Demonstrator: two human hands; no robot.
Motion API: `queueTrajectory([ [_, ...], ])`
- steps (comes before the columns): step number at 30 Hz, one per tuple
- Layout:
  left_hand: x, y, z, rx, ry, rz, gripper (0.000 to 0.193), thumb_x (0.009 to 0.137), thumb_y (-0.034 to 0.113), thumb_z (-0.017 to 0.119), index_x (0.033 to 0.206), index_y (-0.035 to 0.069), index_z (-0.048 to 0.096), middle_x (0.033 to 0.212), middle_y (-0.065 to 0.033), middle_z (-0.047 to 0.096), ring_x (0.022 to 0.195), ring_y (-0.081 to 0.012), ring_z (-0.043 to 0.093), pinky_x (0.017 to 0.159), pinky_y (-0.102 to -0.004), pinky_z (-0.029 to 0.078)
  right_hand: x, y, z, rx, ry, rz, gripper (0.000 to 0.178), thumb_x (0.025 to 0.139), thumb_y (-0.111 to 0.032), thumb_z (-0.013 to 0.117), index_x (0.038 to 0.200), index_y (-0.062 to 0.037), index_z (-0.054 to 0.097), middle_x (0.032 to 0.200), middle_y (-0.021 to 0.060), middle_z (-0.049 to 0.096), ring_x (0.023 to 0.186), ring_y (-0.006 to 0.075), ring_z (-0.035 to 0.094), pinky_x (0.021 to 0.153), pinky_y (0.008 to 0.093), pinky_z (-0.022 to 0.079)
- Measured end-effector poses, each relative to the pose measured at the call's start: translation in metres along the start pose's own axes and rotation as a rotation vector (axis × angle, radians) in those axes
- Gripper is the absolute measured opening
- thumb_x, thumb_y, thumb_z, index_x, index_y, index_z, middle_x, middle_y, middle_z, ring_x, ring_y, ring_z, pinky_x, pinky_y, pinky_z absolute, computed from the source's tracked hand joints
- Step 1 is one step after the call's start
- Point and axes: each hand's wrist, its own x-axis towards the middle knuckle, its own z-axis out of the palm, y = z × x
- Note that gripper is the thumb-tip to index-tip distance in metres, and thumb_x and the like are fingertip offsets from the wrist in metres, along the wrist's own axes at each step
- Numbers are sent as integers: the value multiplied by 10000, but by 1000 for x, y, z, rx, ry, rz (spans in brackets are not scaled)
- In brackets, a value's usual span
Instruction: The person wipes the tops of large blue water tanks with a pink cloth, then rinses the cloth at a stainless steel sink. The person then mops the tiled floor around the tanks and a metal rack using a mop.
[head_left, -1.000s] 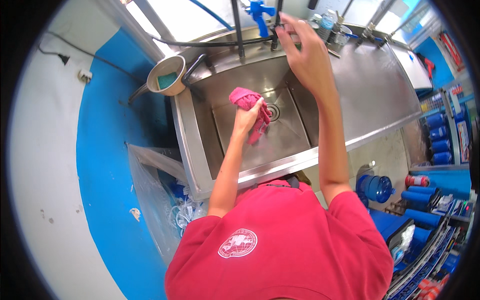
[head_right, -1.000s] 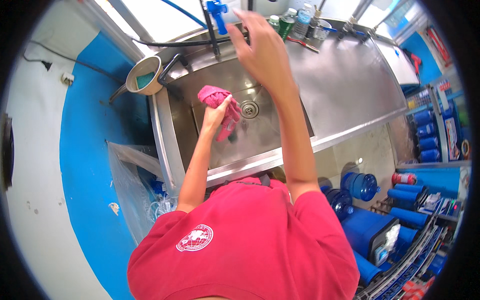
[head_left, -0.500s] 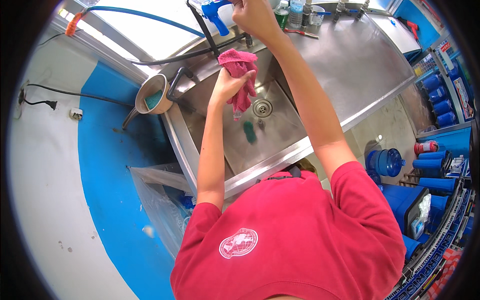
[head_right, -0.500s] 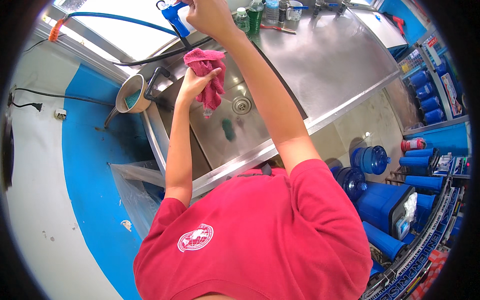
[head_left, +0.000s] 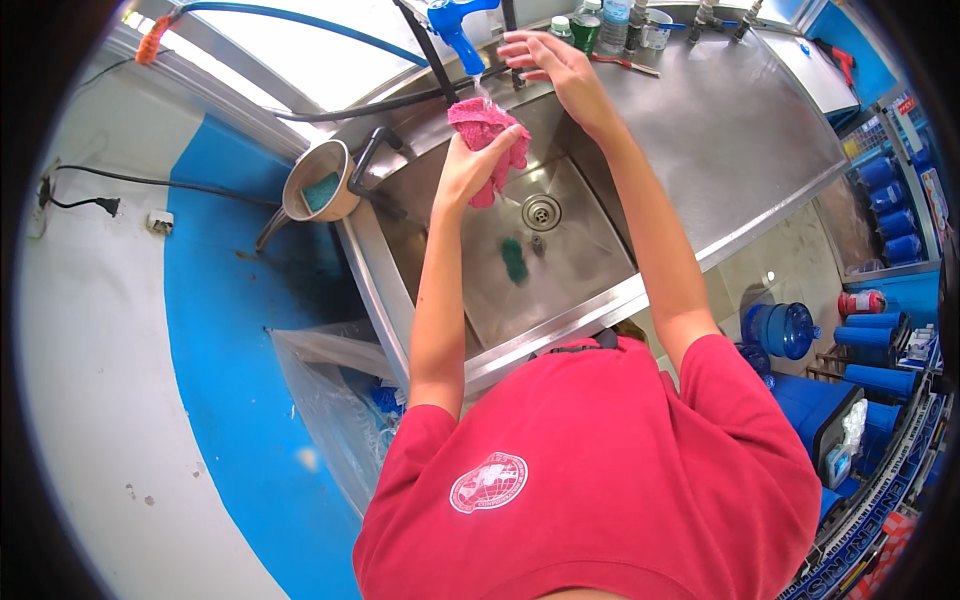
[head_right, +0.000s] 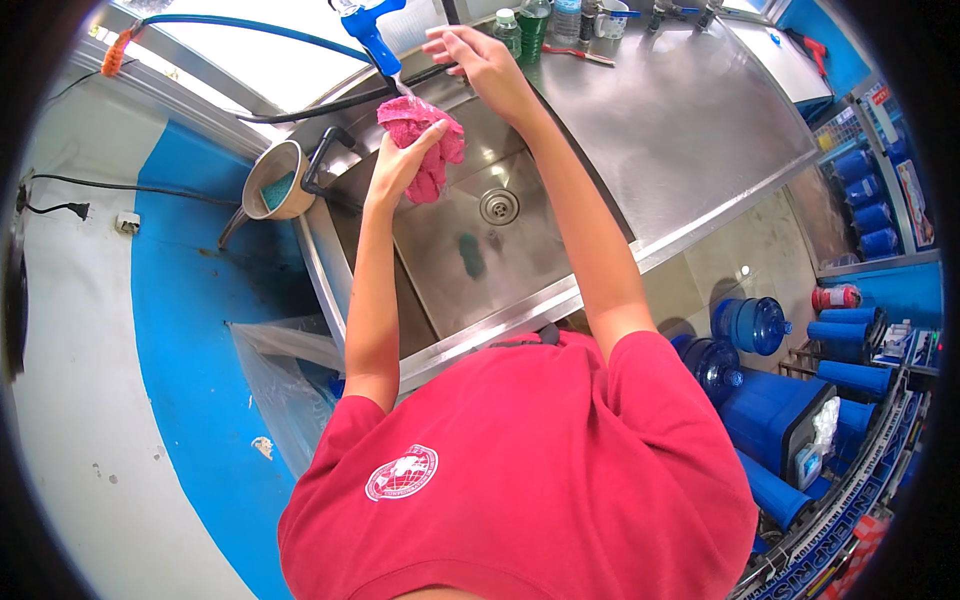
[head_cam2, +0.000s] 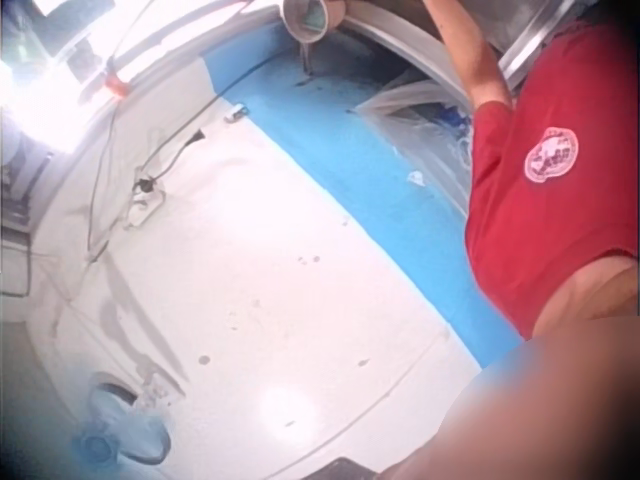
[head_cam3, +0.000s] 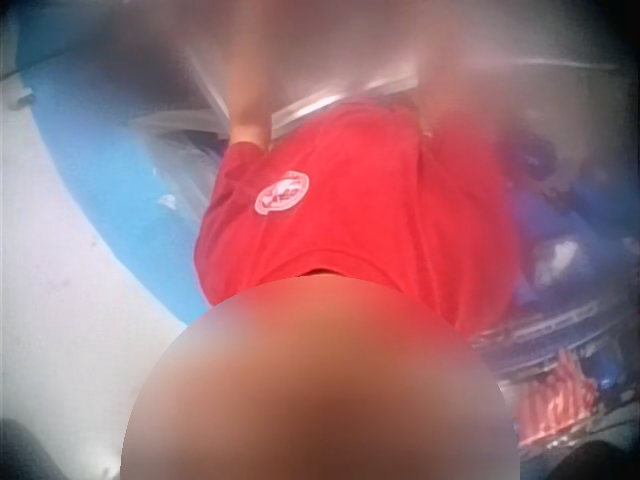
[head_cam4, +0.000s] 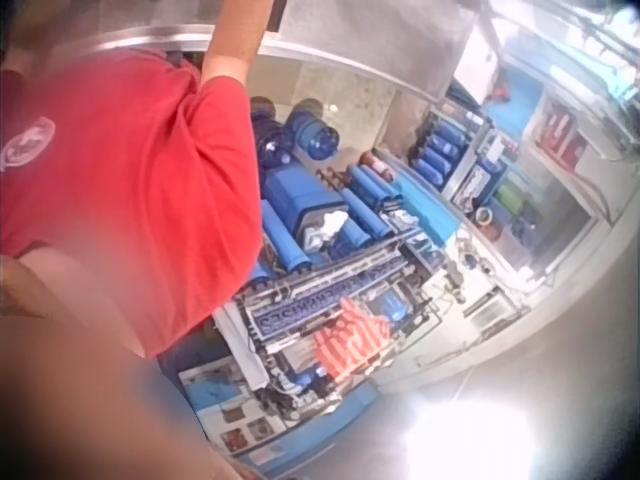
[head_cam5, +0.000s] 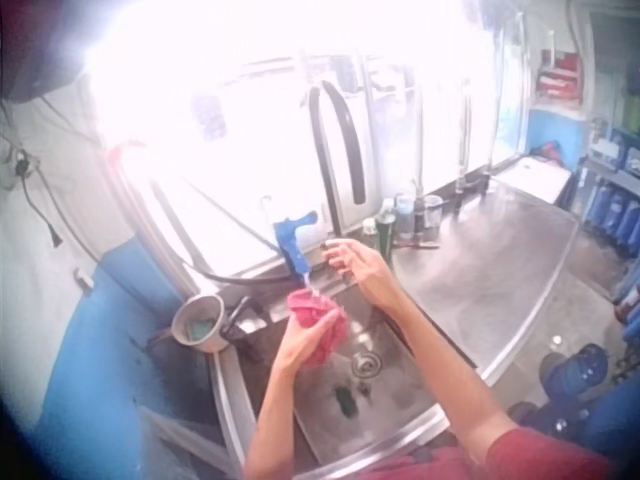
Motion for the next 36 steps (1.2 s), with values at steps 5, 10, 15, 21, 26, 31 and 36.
queueTrajectory([
  [5, 9, -14, 0, -100, 13, -31, 223, 915, 219, 721, 950, 2, 685, 780, -81, 704, 598, -158, 679, 491, -311, 540, -14, 16, 4, -16, 23, -76, 378, 1071, -292, 463, 1320, -44, 603, 1210, 80, 683, 1107, 157, 648, 945, 301, 486],
  [10, 12, -33, -9, 141, 80, 137, 215, 917, 226, 719, 988, 23, 714, 797, -69, 722, 724, -180, 705, 657, -336, 560, -8, -15, 16, -7, 139, -139, 398, 1074, -280, 484, 1322, 21, 567, 1084, 102, 695, 997, 150, 639, 861, 269, 489],
  [15, 17, -30, -9, 611, 31, 60, 431, 887, 447, 704, 900, 17, 730, 724, -116, 711, 732, -290, 710, 739, -393, 536, 27, -43, 33, -162, 134, -375, 315, 1059, -222, 489, 1174, 40, 620, 1030, 134, 702, 997, 222, 679, 860, 326, 510],
  [21, 8, -4, -1, 994, 10, -83, 690, 941, 652, 509, 807, 5, 707, 728, -196, 696, 736, -386, 691, 697, -454, 526, 63, -41, 30, -6, 165, -386, 181, 983, -42, 498, 977, 71, 640, 857, 158, 694, 782, 222, 716, 719, 321, 549],
  [26, 4, 8, 2, 998, 19, 91, 727, 975, 639, 459, 595, 41, 627, 480, -82, 611, 501, -252, 674, 591, -358, 551, 69, -35, 31, -97, 194, -414, 165, 964, 9, 488, 981, 74, 638, 845, 153, 688, 760, 216, 715, 688, 315, 548],
  [31, 8, 0, 0, 668, 68, 114, 618, 966, 556, 562, 706, 4, 661, 589, -103, 662, 573, -250, 693, 602, -367, 539, 58, -38, 29, -130, 177, -373, 172, 989, -25, 495, 1071, 37, 633, 903, 136, 695, 823, 211, 715, 739, 309, 548],
  [36, 14, -15, -10, 383, 138, 278, 331, 947, 333, 661, 915, 7, 708, 684, -62, 650, 631, -121, 523, 636, -333, 470, 11, -1, -1, -8, 207, -93, 274, 1041, -168, 476, 1231, -32, 619, 1093, 94, 694, 981, 174, 682, 850, 294, 514],
])
